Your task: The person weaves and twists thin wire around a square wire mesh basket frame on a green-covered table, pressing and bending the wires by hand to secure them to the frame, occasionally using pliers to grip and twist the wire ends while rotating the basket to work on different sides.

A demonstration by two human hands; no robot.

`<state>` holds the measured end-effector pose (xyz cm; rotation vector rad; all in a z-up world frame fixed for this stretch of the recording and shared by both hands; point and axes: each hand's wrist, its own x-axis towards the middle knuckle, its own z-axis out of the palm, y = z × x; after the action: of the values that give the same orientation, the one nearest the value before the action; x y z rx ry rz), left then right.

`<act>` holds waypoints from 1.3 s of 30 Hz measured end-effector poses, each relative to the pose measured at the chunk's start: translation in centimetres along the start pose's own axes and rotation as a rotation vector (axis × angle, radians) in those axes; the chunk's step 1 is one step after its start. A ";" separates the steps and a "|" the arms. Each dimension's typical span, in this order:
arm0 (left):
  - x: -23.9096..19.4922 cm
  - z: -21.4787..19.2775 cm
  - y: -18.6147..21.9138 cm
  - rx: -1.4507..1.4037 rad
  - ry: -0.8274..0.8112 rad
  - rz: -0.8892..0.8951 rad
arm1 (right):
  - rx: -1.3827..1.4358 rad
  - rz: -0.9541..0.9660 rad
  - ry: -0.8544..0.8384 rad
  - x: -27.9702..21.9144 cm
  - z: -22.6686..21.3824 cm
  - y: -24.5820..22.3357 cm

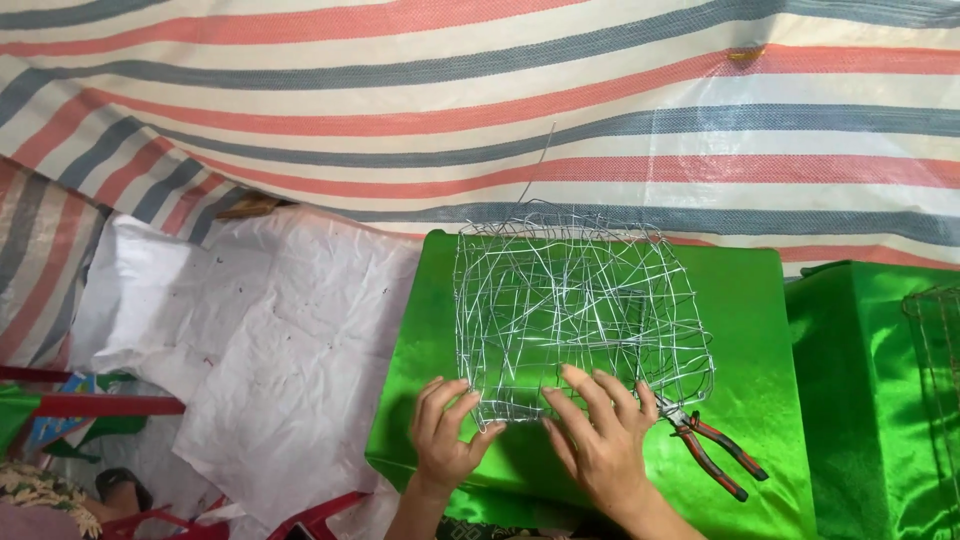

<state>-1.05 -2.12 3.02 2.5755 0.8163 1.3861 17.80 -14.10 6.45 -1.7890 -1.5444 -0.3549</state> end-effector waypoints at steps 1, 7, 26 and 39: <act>-0.3 0.3 -0.2 -0.008 -0.001 0.008 | -0.008 0.006 0.006 -0.9 -0.1 0.1; -1.4 0.8 -2.1 -0.095 -0.054 0.009 | 0.205 0.007 0.107 -8.6 -0.4 4.0; -1.9 0.5 -1.6 -0.261 -0.068 -0.054 | -0.569 0.708 -0.618 -17.5 1.0 17.7; -2.6 1.0 -0.9 -0.337 -0.045 -0.128 | 1.441 1.252 -0.090 -28.1 -4.3 20.9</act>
<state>-1.74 -2.52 0.16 2.2502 0.6617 1.2966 31.74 -37.86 -15.58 -1.1236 -0.1647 1.1479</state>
